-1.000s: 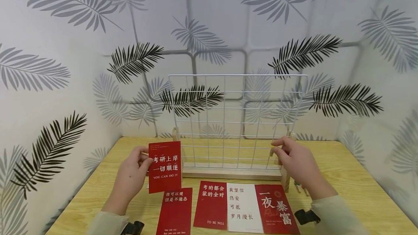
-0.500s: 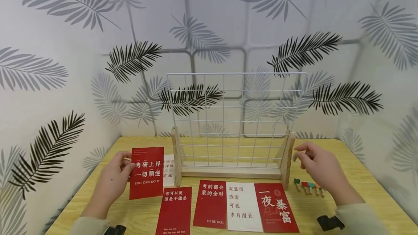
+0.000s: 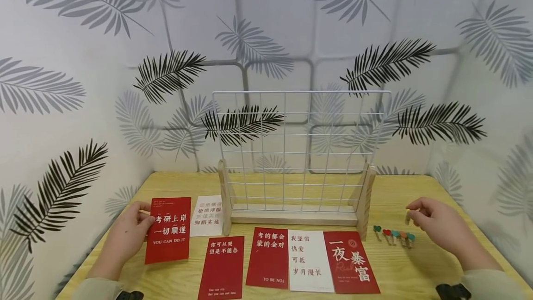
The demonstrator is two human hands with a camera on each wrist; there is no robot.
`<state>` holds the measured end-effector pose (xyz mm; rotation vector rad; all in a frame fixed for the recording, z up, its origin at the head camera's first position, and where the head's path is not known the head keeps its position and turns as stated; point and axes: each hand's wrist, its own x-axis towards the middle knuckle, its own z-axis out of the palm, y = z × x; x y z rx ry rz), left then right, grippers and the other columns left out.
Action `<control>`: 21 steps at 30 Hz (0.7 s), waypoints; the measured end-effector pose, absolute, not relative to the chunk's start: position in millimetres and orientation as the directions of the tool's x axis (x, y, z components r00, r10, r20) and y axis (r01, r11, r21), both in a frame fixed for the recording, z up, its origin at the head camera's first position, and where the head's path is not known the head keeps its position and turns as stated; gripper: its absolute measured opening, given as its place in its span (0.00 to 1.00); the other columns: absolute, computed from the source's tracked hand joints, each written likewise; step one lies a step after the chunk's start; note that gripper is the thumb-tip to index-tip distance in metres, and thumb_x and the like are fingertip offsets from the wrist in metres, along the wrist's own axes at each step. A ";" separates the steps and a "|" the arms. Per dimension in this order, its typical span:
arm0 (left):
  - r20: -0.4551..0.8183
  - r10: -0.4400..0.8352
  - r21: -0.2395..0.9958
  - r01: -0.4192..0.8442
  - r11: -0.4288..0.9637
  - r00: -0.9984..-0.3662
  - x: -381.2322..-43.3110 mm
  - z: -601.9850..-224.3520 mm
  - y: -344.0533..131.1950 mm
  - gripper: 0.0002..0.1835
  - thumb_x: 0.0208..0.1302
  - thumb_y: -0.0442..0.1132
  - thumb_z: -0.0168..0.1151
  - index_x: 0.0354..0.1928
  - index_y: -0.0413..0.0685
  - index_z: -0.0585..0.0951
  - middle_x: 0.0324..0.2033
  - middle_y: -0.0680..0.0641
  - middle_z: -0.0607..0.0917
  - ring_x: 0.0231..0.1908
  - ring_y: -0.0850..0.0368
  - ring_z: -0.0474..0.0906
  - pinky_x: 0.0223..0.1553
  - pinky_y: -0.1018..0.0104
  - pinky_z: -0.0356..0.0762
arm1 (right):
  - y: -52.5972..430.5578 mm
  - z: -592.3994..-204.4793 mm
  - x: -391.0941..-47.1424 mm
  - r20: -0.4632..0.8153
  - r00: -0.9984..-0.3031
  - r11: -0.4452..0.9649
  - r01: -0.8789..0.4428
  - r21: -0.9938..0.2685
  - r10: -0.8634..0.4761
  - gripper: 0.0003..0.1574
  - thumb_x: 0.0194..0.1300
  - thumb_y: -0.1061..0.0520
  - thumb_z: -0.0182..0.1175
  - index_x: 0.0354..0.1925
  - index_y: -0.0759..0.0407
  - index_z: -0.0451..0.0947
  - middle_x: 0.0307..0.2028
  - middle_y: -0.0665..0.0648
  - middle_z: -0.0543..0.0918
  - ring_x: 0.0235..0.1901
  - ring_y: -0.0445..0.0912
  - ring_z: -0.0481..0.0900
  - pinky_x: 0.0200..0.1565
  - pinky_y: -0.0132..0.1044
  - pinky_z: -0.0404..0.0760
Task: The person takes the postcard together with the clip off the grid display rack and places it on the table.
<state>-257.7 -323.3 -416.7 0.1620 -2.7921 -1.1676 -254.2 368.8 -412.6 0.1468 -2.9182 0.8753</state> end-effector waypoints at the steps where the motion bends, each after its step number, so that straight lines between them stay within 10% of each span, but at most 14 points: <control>1: 0.046 -0.147 0.723 -0.068 0.687 -0.988 -258.5 -418.4 -325.4 0.18 0.76 0.35 0.53 0.63 0.35 0.67 0.43 0.39 0.81 0.36 0.51 0.81 0.34 0.58 0.84 | 373.3 -413.9 -254.2 0.092 -0.993 0.830 -0.107 -0.547 -0.068 0.20 0.78 0.50 0.53 0.53 0.65 0.78 0.34 0.53 0.83 0.34 0.49 0.80 0.31 0.43 0.76; 21: -0.029 -0.163 0.680 -0.139 0.720 -0.986 -265.0 -438.0 -346.5 0.15 0.74 0.33 0.52 0.57 0.30 0.70 0.34 0.40 0.82 0.29 0.54 0.79 0.28 0.60 0.79 | 422.1 -449.9 -255.2 -0.143 -0.986 0.814 0.013 -0.580 -0.086 0.11 0.73 0.57 0.55 0.44 0.63 0.80 0.27 0.52 0.79 0.26 0.46 0.74 0.29 0.39 0.73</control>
